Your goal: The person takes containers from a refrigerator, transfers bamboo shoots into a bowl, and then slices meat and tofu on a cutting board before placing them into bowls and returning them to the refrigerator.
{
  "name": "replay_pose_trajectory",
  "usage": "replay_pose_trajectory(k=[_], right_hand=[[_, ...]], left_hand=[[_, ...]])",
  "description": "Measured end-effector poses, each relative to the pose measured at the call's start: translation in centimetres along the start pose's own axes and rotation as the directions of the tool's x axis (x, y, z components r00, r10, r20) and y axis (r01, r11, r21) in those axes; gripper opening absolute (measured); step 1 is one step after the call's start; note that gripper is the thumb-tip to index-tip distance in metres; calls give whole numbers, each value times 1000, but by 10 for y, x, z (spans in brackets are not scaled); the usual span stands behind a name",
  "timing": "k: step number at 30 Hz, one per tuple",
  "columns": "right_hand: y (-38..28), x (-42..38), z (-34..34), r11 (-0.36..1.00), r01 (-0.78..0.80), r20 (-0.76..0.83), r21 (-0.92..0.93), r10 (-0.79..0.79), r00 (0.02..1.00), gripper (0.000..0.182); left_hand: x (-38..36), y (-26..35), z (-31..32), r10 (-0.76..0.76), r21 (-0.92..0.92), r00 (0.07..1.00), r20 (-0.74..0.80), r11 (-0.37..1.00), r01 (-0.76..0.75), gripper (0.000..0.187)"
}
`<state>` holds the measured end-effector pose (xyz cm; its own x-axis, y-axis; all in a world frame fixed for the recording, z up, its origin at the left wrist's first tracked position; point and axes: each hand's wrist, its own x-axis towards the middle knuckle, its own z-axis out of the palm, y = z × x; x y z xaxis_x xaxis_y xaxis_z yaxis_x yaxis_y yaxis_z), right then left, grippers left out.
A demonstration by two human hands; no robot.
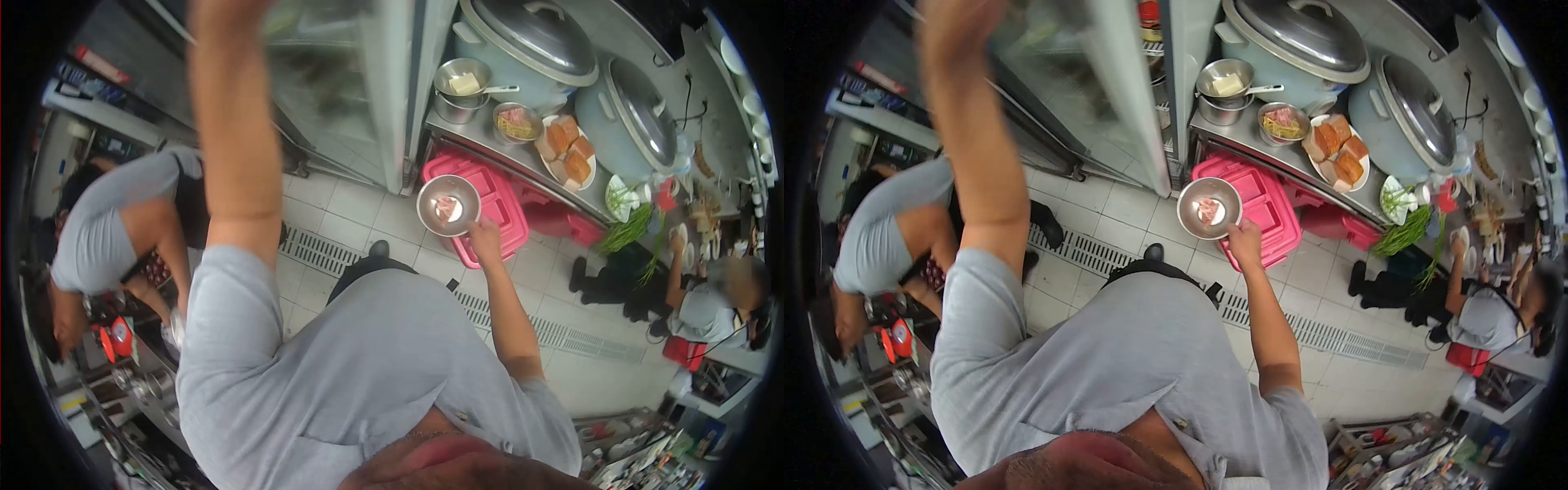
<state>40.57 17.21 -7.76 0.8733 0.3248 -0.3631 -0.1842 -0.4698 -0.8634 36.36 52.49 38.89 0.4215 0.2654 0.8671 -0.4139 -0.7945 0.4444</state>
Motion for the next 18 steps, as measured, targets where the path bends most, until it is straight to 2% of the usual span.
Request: replay_pose_trajectory(k=[4,8,12,15,18], right_hand=[[-8,49,73,997,-63,155,41,56,986,26],[-25,129,176,952,-210,245,224,153,957,20],[-52,216,259,888,-288,190,360,232,954,21],[-68,268,292,854,-308,114,419,287,951,23],[-101,264,283,816,-413,245,405,338,909,29]], left_hand=[[-39,5,-66,86,52,989,-117,995,-80,36],[-70,20,-138,162,107,965,-205,984,-143,38],[-91,33,-191,205,123,943,-262,976,-179,41],[-102,25,-213,199,118,938,-285,978,-172,42],[-119,-5,-210,126,134,957,-260,987,-94,44]])
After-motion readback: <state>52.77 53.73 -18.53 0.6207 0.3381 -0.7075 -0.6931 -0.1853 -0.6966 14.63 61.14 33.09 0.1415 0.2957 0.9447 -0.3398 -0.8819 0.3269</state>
